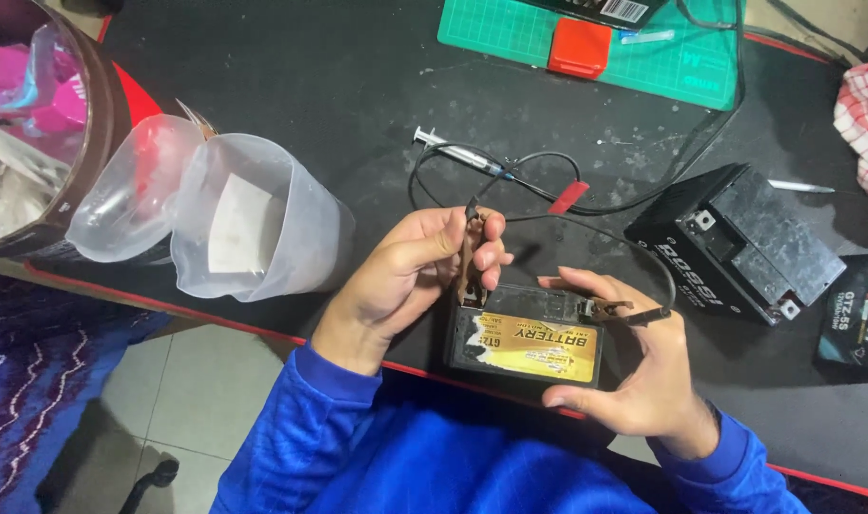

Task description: Refilling the electrolyte in a lead-acid battery using a syringe and preparing it for charging.

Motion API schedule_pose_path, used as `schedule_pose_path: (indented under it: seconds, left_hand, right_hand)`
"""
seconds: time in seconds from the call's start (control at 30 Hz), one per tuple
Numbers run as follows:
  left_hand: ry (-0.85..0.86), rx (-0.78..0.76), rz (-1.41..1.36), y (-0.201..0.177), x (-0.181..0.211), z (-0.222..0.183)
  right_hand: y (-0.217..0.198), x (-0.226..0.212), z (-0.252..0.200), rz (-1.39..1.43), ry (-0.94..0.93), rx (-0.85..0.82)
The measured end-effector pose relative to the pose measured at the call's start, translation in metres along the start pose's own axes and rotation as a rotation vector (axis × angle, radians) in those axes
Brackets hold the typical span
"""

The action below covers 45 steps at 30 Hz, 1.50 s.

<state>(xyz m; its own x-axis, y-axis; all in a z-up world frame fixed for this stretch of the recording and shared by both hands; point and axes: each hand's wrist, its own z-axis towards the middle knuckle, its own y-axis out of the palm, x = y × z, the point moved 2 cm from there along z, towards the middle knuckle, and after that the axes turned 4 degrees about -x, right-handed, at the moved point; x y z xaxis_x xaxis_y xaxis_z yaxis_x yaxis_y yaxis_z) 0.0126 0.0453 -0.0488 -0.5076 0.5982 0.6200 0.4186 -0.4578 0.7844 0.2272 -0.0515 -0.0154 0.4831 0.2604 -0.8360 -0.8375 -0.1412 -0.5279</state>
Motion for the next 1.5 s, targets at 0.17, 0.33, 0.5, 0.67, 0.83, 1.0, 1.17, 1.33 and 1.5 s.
schedule_pose_path:
  seconds: [0.17,0.33,0.5,0.67,0.83,1.0,1.17,1.33,1.5]
  left_hand:
    - [-0.019,0.053,-0.029,-0.001,-0.003,-0.002]
    - [0.01,0.053,0.007,0.005,0.001,-0.002]
    - [0.035,-0.001,0.085,0.003,0.003,0.001]
    - [0.211,-0.064,0.074,0.0,0.021,0.003]
    - [0.131,-0.076,0.195,0.035,0.026,-0.002]
    - [0.188,-0.035,0.351,0.047,0.031,-0.01]
    - [0.265,0.11,0.678,0.069,0.034,-0.021]
    - [0.374,0.232,1.018,0.076,0.041,-0.035]
    - [0.448,0.255,1.123,0.075,0.039,-0.043]
  right_hand:
    - [-0.001,-0.005,-0.002,0.002,0.008,-0.012]
    - [-0.002,-0.005,-0.002,-0.025,0.023,-0.022]
    - [-0.002,-0.006,0.0,-0.037,0.024,-0.014]
    - [0.0,-0.006,-0.001,0.006,0.004,-0.005]
    - [0.001,-0.005,-0.003,-0.012,0.011,-0.007]
    - [0.0,-0.004,-0.003,-0.045,0.027,-0.008]
    - [0.001,0.005,-0.008,-0.048,0.026,0.013]
    - [0.002,-0.005,-0.002,0.003,0.031,-0.012]
    - [0.003,-0.005,-0.002,0.012,0.029,-0.008]
